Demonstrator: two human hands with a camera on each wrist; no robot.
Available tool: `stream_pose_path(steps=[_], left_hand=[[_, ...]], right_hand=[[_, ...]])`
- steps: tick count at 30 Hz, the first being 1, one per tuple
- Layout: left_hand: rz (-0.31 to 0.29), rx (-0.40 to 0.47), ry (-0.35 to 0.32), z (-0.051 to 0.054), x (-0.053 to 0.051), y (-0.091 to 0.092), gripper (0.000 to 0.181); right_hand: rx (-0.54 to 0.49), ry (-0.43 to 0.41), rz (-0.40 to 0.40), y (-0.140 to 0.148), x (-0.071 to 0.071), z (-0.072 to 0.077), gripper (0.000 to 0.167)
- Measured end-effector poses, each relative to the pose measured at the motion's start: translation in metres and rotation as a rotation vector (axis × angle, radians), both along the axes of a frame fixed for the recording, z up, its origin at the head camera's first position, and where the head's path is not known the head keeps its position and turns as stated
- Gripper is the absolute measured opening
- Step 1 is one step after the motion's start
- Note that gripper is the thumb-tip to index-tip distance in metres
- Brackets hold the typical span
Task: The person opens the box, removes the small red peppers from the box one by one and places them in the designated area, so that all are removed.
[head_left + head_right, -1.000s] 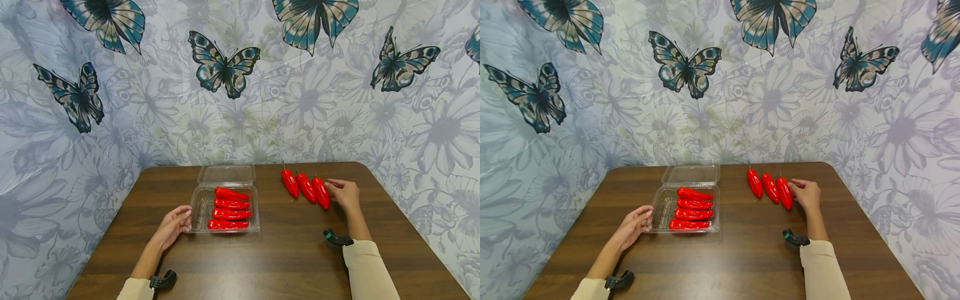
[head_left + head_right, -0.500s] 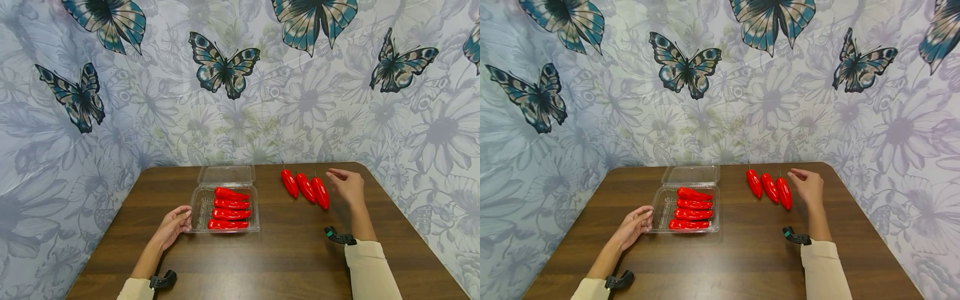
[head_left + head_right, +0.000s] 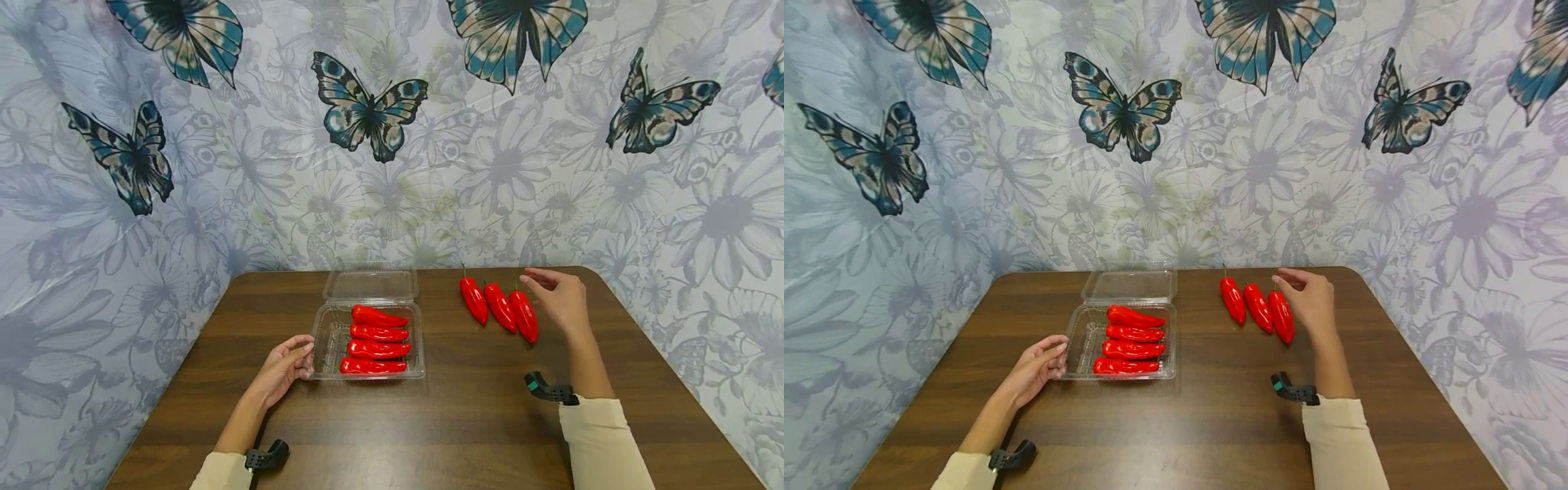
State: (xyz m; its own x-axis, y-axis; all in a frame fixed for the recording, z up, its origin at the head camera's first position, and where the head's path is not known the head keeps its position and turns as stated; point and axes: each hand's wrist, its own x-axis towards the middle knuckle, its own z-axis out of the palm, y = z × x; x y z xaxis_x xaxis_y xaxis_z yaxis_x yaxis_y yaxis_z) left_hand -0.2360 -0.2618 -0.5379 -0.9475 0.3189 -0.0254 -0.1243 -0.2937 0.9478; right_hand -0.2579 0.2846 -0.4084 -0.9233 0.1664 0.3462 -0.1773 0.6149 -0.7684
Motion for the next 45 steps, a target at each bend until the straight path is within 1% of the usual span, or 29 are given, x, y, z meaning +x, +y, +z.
stream_pose_path(steps=[5,9,15,19,23,28,32,35,40,45], left_hand=[[-0.004,-0.005,0.002,-0.001,-0.003,0.002,0.015],[-0.003,-0.027,0.011,-0.002,-0.005,0.001,0.017],[0.010,-0.061,0.004,-0.004,-0.003,-0.002,0.020],[0.010,-0.056,0.005,-0.005,-0.003,-0.004,0.021],[-0.001,-0.040,0.013,-0.006,-0.003,-0.005,0.024],[-0.017,-0.030,0.024,-0.008,-0.005,-0.006,0.025],[-0.010,-0.028,0.030,-0.008,-0.006,-0.006,0.024],[-0.002,-0.033,0.025,-0.008,-0.005,-0.006,0.021],[-0.001,-0.039,0.024,-0.009,-0.005,-0.008,0.023],[-0.009,-0.047,0.030,-0.009,-0.006,-0.007,0.029]], right_hand=[[0.057,0.017,0.018,-0.013,0.003,0.006,0.038],[0.054,0.032,0.067,-0.026,0.004,0.009,0.035],[0.058,0.033,0.140,-0.045,0.007,0.011,0.031],[0.056,0.038,0.178,-0.059,0.012,0.012,0.029],[0.050,0.034,0.211,-0.073,0.018,0.013,0.030],[0.039,0.016,0.257,-0.093,0.023,0.011,0.032],[0.102,0.053,0.308,-0.111,0.022,0.007,0.033],[0.145,0.078,0.361,-0.124,0.020,0.003,0.035],[0.165,0.081,0.457,-0.146,0.021,0.001,0.038],[0.190,0.084,0.512,-0.162,0.018,0.000,0.038]])
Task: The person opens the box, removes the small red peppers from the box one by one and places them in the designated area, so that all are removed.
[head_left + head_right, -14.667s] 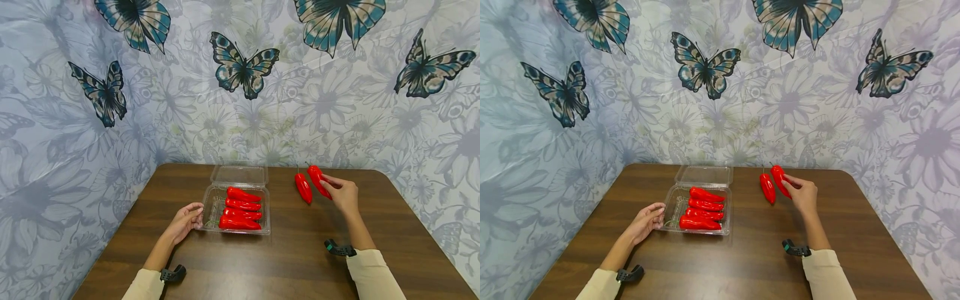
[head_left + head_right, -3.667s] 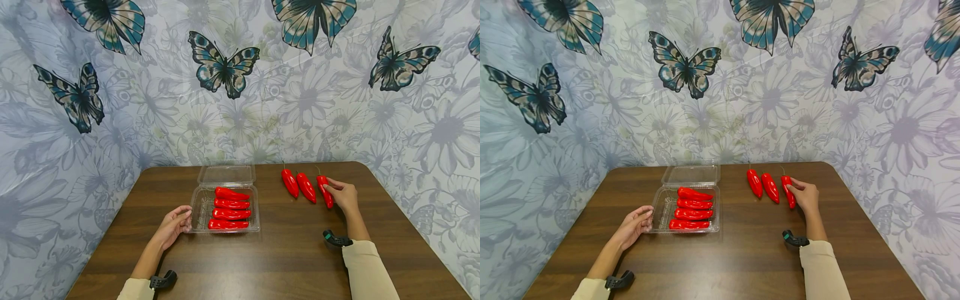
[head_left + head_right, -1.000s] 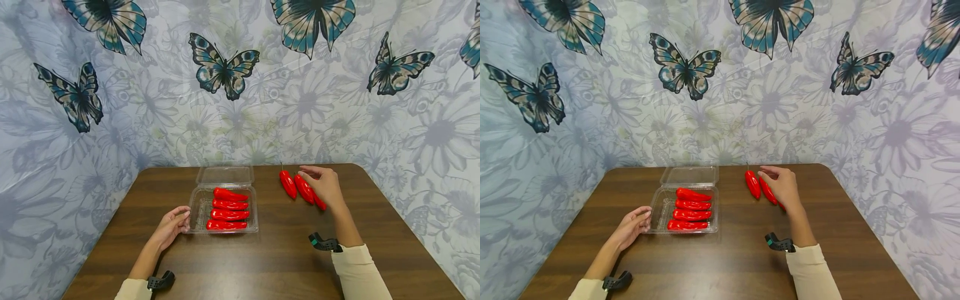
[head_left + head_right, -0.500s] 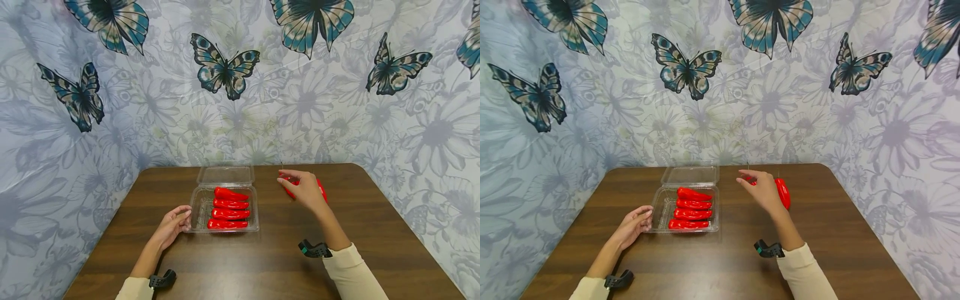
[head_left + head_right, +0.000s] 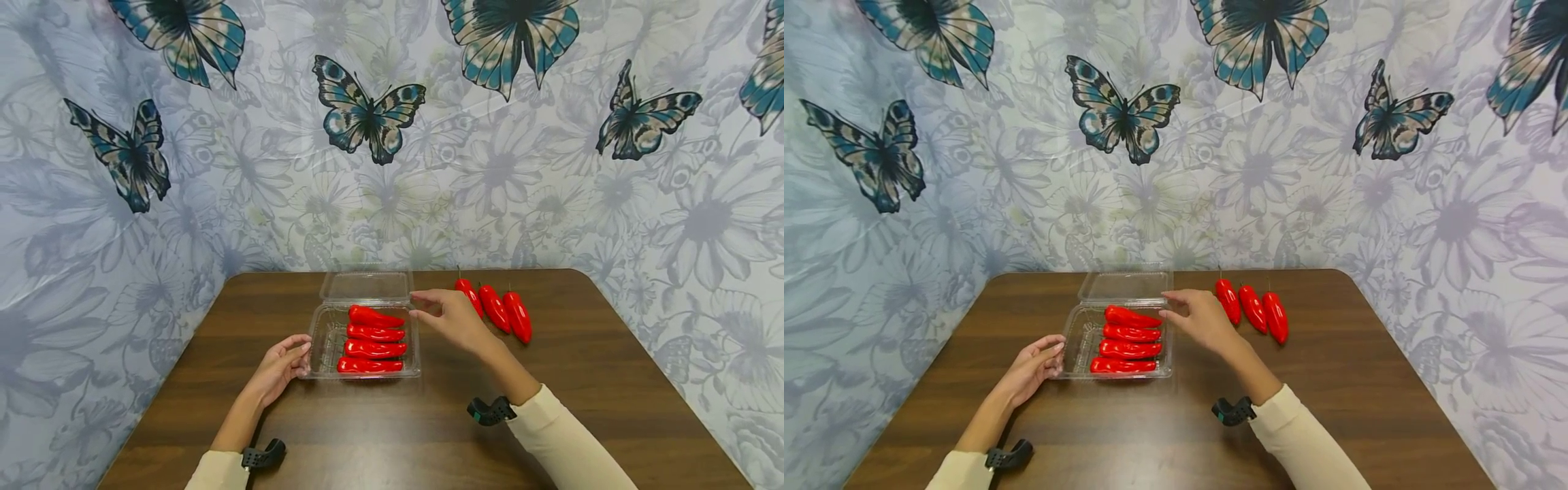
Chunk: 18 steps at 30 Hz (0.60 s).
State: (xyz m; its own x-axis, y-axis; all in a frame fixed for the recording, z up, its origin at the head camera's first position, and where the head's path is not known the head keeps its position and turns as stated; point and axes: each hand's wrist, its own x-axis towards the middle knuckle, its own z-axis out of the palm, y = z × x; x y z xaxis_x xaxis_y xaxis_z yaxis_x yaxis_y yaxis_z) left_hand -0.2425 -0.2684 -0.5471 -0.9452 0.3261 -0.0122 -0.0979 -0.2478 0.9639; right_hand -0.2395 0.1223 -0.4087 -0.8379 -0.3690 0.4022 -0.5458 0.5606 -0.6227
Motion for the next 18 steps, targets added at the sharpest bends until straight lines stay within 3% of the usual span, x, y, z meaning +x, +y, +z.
stream_pose_path(steps=[9,18], left_hand=[[0.002,0.013,0.001,0.003,0.001,0.002,0.023],[0.006,0.022,-0.013,0.004,0.005,0.002,0.018]], right_hand=[[0.024,0.004,0.099,-0.022,-0.016,-0.006,0.038],[0.128,-0.009,0.213,-0.044,-0.034,-0.027,0.035]])
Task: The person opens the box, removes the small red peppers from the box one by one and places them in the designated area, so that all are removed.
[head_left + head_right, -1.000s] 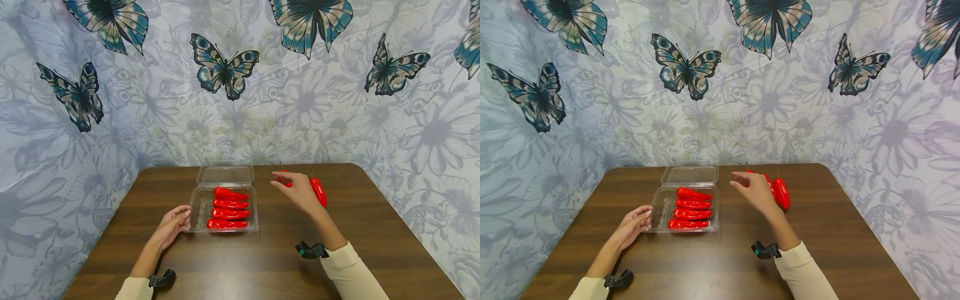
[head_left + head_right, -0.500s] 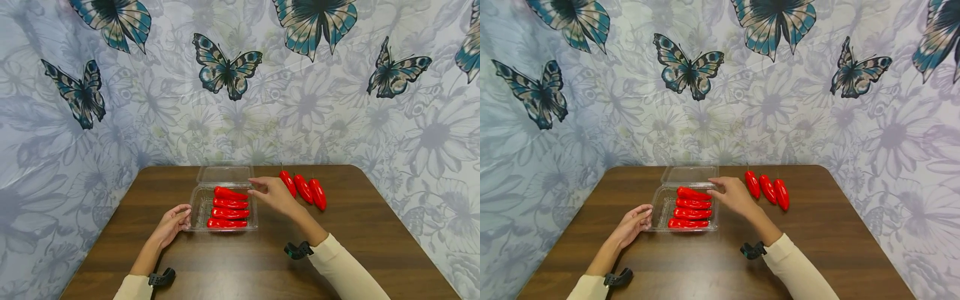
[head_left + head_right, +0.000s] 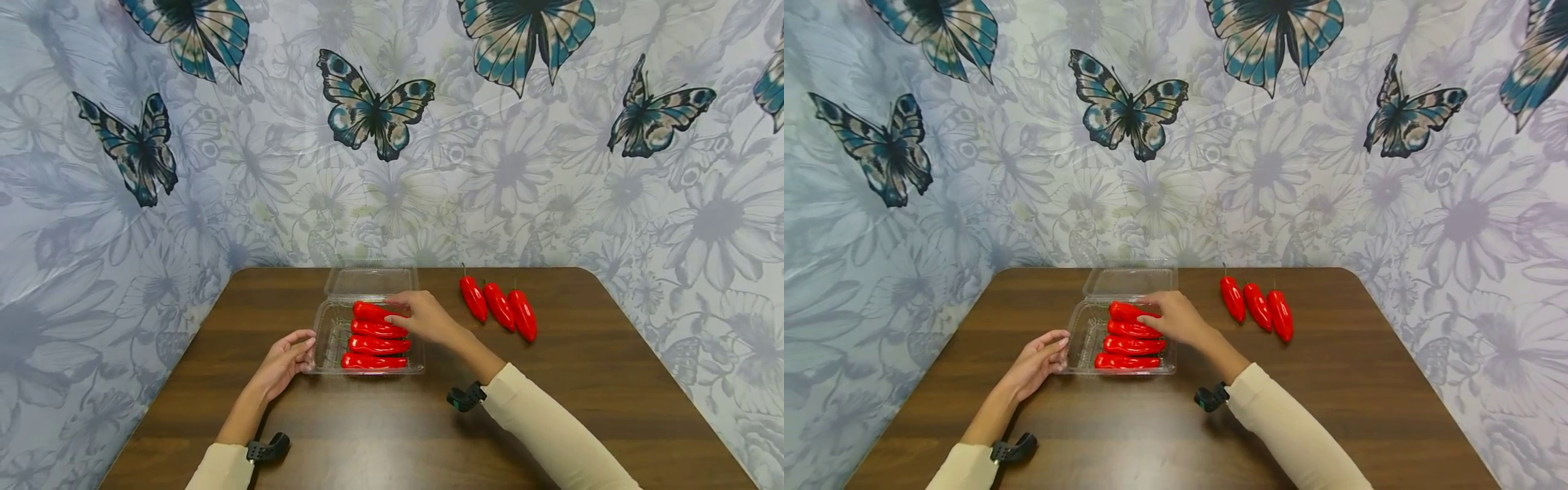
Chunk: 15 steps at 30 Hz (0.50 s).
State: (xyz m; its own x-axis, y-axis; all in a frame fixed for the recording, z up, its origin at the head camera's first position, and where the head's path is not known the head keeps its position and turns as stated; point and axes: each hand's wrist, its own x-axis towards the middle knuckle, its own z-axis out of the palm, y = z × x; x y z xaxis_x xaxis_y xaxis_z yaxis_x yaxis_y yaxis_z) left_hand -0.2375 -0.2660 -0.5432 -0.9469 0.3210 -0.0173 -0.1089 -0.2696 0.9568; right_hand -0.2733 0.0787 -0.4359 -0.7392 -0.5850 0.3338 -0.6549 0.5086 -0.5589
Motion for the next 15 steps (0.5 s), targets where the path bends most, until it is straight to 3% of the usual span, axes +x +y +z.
stream_pose_path(steps=[15], left_hand=[[0.006,0.006,-0.018,0.001,0.000,-0.001,0.021]], right_hand=[[0.114,0.045,-0.028,-0.020,-0.018,-0.021,0.036]])
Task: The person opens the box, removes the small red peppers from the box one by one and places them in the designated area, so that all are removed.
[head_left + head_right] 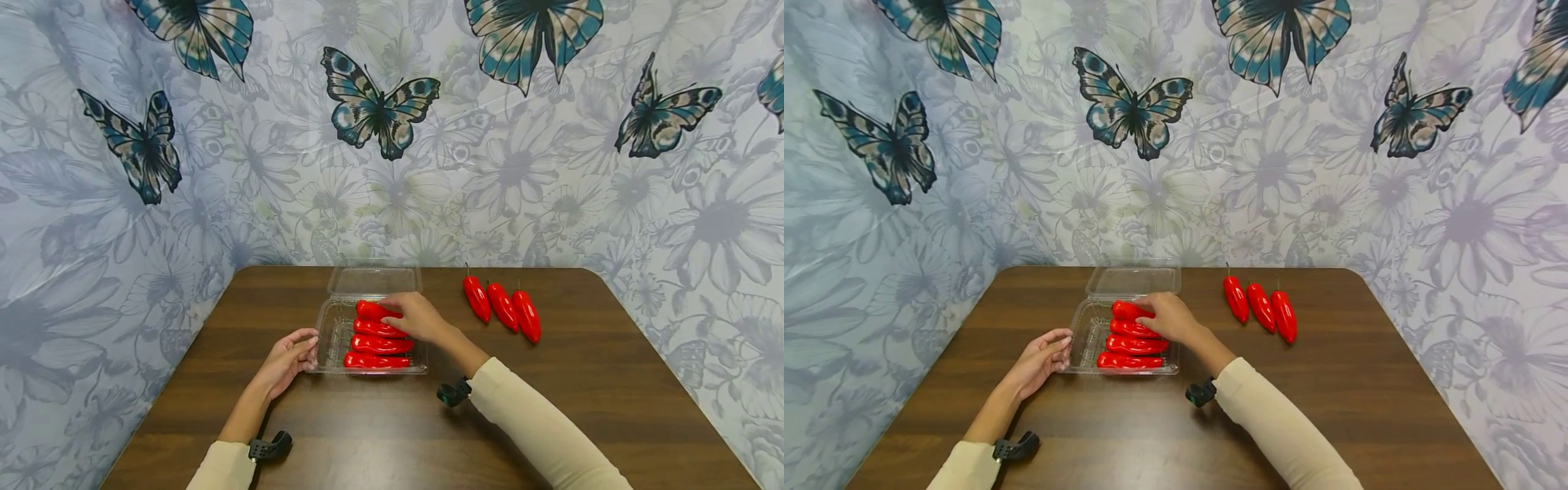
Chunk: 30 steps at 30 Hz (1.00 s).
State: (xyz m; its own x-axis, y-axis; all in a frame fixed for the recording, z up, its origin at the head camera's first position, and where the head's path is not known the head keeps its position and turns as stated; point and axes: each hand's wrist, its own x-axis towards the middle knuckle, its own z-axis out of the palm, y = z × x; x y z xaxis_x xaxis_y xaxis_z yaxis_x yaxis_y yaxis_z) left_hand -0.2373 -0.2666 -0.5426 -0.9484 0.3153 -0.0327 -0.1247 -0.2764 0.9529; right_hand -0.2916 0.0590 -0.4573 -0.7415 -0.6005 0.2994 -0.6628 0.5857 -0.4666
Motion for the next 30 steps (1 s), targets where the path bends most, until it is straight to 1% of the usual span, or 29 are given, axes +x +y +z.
stream_pose_path(steps=[6,10,18,25,30], left_hand=[[-0.001,-0.007,0.007,-0.0006,0.0002,-0.0001,0.020],[0.000,-0.010,0.004,-0.0019,0.0007,-0.0003,0.019],[0.006,-0.013,-0.010,-0.0025,0.0019,0.0003,0.024],[0.009,-0.010,-0.003,-0.0001,0.0015,0.0016,0.015],[0.013,-0.012,-0.006,-0.0002,0.0001,0.0020,0.015]], right_hand=[[0.051,0.040,-0.040,-0.0043,-0.0029,-0.0038,0.036],[0.059,0.032,-0.051,-0.0065,-0.0026,-0.0027,0.036],[0.105,0.008,-0.057,-0.0088,-0.0033,-0.0010,0.037],[0.115,0.028,-0.069,-0.0093,-0.0034,-0.0004,0.036],[0.131,0.037,-0.069,-0.0103,-0.0047,-0.0014,0.037]])
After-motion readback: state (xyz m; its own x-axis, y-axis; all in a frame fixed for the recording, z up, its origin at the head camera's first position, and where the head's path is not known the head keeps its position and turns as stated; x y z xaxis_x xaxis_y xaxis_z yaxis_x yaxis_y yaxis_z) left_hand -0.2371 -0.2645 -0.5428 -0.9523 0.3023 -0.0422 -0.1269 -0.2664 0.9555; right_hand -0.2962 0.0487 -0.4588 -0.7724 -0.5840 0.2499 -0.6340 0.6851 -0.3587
